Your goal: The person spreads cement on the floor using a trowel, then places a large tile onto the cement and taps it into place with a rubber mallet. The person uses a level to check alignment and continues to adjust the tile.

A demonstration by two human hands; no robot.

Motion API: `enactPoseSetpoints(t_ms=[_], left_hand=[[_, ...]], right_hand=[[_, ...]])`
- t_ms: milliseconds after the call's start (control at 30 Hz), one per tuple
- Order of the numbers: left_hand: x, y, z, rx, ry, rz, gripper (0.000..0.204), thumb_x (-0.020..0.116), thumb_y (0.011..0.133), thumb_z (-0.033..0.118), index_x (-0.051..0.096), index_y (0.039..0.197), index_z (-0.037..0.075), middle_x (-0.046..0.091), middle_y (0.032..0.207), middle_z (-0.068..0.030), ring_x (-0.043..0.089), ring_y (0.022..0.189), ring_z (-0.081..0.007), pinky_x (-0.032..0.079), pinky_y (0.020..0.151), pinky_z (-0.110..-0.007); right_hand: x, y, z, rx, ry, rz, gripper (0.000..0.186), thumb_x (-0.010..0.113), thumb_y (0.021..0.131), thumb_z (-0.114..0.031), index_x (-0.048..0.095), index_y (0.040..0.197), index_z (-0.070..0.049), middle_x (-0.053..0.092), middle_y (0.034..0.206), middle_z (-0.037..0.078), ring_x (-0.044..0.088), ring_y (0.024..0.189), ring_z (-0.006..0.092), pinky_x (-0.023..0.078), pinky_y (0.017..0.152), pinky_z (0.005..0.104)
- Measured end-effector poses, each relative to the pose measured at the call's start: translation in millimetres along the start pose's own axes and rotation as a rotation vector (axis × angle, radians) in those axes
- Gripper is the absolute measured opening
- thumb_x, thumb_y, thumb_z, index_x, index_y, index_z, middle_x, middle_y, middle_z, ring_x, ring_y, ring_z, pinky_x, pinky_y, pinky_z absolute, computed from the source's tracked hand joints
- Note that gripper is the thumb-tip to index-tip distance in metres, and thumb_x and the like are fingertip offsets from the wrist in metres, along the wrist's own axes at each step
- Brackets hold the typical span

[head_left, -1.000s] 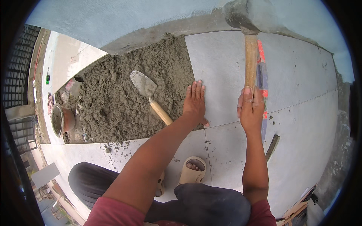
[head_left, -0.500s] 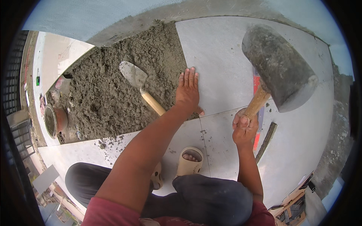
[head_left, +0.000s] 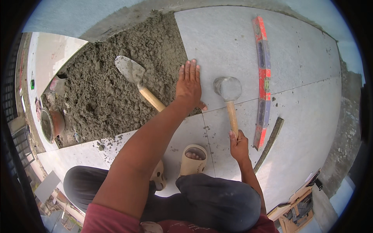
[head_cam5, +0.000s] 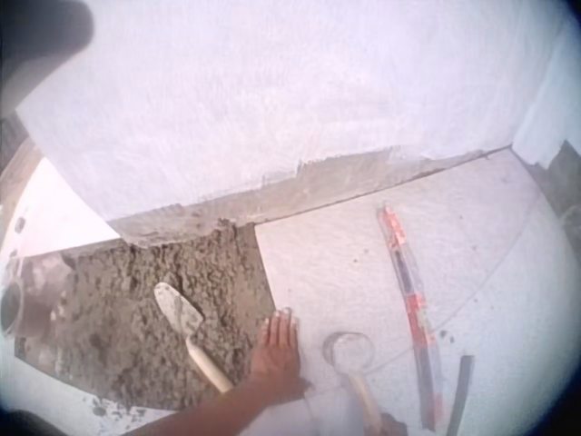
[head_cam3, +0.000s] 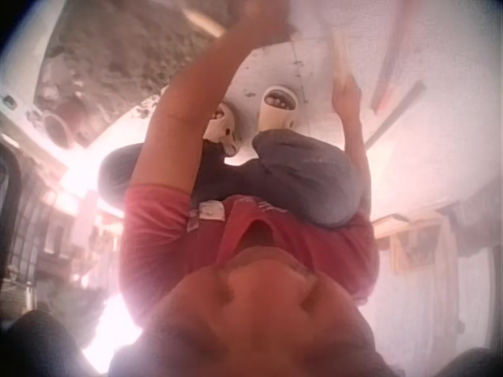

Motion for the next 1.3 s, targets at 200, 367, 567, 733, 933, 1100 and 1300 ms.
enactPoseSetpoints(t_ms=[200, 367, 567, 733, 933, 1100, 1300], left_hand=[[2.7, -3.2, -1.7, -0.024, 0.002, -0.027, 0.144, 0.067, 0.065, 0.082, -0.001, 0.152, -0.011, -0.004, 0.160, -0.0321, -0.006, 0.150, -0.0442, 0.002, 0.122, -0.051], [-3.3, 2.0, 5.8, -0.039, 0.006, -0.047, 0.152, 0.071, 0.059, 0.082, -0.001, 0.151, -0.014, -0.003, 0.159, -0.0333, -0.005, 0.150, -0.0438, 0.001, 0.122, -0.049], [4.1, -3.6, 2.9, 0.031, -0.040, 0.044, 0.153, 0.070, 0.058, 0.084, -0.002, 0.151, -0.014, -0.003, 0.159, -0.0338, -0.005, 0.150, -0.0439, 0.001, 0.122, -0.050], [-2.0, -2.6, 11.0, 0.045, 0.052, -0.006, 0.150, 0.064, 0.061, 0.087, -0.002, 0.152, -0.013, -0.003, 0.159, -0.0345, -0.006, 0.149, -0.0469, -0.001, 0.121, -0.053], [0.3, -4.5, 2.9, 0.038, 0.062, -0.069, 0.147, 0.062, 0.064, 0.087, -0.002, 0.151, -0.013, -0.004, 0.158, -0.0358, -0.005, 0.148, -0.0483, 0.002, 0.121, -0.054], [-3.6, -4.1, 5.9, 0.042, 0.027, -0.060, 0.150, 0.066, 0.061, 0.086, -0.001, 0.150, -0.015, -0.004, 0.158, -0.0361, -0.005, 0.149, -0.0478, 0.003, 0.121, -0.052], [-8.1, -1.9, 12.3, 0.056, -0.012, -0.067, 0.152, 0.069, 0.059, 0.085, -0.001, 0.150, -0.015, -0.005, 0.158, -0.0364, -0.006, 0.148, -0.0483, 0.003, 0.122, -0.051]], right_hand=[[-20.0, 1.0, -41.9, 0.089, 0.243, 0.052, 0.041, 0.046, 0.104, -0.038, 0.049, 0.085, -0.002, 0.050, 0.058, 0.002, 0.051, 0.049, 0.0123, 0.039, 0.047, 0.0285], [3.6, -2.0, 13.2, 0.120, -0.016, 0.003, 0.038, 0.050, 0.103, -0.033, 0.047, 0.084, -0.001, 0.048, 0.056, 0.012, 0.051, 0.046, 0.0254, 0.039, 0.047, 0.0371], [11.4, 19.3, 12.0, 0.623, 0.303, -0.256, 0.046, 0.052, 0.101, -0.047, 0.052, 0.085, -0.004, 0.050, 0.057, 0.003, 0.051, 0.048, 0.0124, 0.037, 0.046, 0.0306], [19.9, 26.0, 19.9, 0.470, 0.279, -0.159, 0.048, 0.050, 0.100, -0.054, 0.056, 0.093, -0.007, 0.046, 0.057, 0.000, 0.043, 0.042, 0.0077, 0.034, 0.038, 0.0248], [-27.7, 113.0, -101.6, 0.138, 0.402, -0.003, 0.046, 0.047, 0.103, -0.048, 0.054, 0.092, -0.004, 0.048, 0.058, -0.001, 0.046, 0.049, 0.0079, 0.036, 0.045, 0.0252], [-30.5, 171.5, -108.2, -0.268, 0.473, 0.283, 0.052, 0.042, 0.102, -0.053, 0.053, 0.092, -0.003, 0.049, 0.057, 0.002, 0.049, 0.047, 0.0109, 0.037, 0.044, 0.0253], [-9.1, 226.4, -41.3, 0.307, 0.112, 0.002, 0.056, 0.041, 0.101, -0.057, 0.050, 0.084, -0.005, 0.047, 0.056, 0.003, 0.048, 0.044, 0.0112, 0.038, 0.040, 0.0279]])
Point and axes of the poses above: each hand's wrist, its own y-axis towards the middle knuckle, its own x-axis out of the palm, z = x × y, the point moved 7 cm from there along y, towards the middle knuckle
